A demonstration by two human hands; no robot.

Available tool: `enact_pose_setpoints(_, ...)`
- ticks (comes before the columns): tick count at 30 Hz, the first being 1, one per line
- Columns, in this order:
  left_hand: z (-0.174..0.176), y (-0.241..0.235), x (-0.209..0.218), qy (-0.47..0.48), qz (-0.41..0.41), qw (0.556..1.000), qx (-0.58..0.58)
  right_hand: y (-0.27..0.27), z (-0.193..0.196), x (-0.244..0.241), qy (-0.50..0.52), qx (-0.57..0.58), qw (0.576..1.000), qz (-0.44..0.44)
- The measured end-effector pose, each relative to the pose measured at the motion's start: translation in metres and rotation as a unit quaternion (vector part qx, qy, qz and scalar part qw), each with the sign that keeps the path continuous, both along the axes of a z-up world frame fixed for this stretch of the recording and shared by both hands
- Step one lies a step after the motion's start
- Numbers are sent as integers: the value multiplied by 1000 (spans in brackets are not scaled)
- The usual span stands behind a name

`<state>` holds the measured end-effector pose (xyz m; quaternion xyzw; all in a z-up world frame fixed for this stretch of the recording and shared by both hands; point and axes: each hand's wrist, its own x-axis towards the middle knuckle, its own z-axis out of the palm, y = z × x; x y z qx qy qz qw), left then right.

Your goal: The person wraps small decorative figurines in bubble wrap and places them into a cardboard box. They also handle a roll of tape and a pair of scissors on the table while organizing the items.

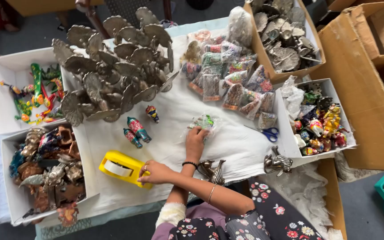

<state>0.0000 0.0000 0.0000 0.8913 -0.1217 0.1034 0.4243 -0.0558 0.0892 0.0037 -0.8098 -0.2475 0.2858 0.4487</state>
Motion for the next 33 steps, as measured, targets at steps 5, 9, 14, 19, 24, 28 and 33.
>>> enact_pose_setpoints(5,0,-1,2,-49,-22,992,117,2,-10,9,15,46,999,-7)
enact_pose_setpoints(9,-1,-4,-2,-16,5,992,128,-5,6,13,183,108,975,-71)
enact_pose_setpoints(14,5,-3,-4,9,27,993,113,-13,-15,-6,279,152,943,-98)
enact_pose_setpoints(19,1,-8,-5,21,43,993,111,-23,28,-2,358,66,921,-138)
enact_pose_setpoints(24,2,-8,-6,36,37,992,119,-23,31,0,351,-9,928,-126)
enact_pose_setpoints(28,4,-7,-4,32,31,989,138,-24,-10,-6,300,34,945,-127)
enact_pose_setpoints(33,-1,-15,-14,-3,65,990,127,-33,3,-5,308,-36,942,-127)
